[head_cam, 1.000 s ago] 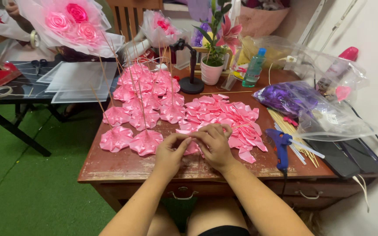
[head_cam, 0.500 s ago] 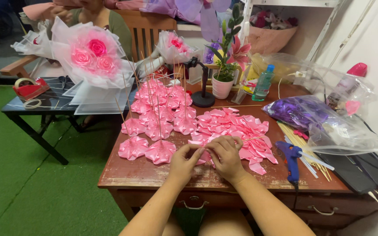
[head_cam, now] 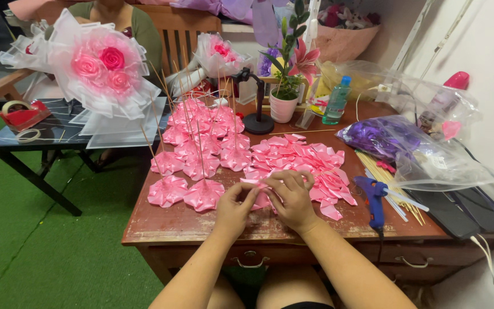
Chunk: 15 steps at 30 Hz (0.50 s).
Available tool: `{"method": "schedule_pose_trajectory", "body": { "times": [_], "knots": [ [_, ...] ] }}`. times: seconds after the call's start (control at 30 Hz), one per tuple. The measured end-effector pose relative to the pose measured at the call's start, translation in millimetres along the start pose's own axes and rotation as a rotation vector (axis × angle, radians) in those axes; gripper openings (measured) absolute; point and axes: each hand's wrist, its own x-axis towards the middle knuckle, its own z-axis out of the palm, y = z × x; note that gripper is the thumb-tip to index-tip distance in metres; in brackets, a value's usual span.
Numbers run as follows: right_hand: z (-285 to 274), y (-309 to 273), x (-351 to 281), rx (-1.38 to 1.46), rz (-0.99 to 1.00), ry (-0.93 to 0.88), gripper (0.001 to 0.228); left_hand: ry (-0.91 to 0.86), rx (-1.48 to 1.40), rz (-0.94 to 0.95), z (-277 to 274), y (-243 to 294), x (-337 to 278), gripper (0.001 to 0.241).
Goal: The person sits at a low table and assembles artificial pink roses by rolling petals around wooden sticks. They use a hot glue gun to secure the petals and sticks, occasionally picking up a smartphone from the table.
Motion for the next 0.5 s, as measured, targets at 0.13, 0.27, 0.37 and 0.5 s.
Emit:
{"method": "schedule_pose_trajectory", "body": {
  "times": [0.13,0.27,0.37,0.5],
  "knots": [
    [-48.3,-60.3,16.7,0.141,0.193,0.071,0.052,0.009,-0.018,-0.03,-4.1,1.2,0.1,0.013],
    [-122.5,-140.1,34.7,0.812,0.304,0.355,0.091,-0.029,-0.005,-0.107,-6.1,15.9,-0.6,0.012],
    [-226.2,-202.6,52.1,0.941,0.7,-0.067,0.036,-0.056,-0.016,-0.128,-6.3,19.3,-0.7,0.013],
    [-223.7,-192.7,38.8,0.578,0.244,-0.006,0.053,-0.059,-0.006,-0.072,-6.8,9.4,2.5,0.011]
  ]
}}
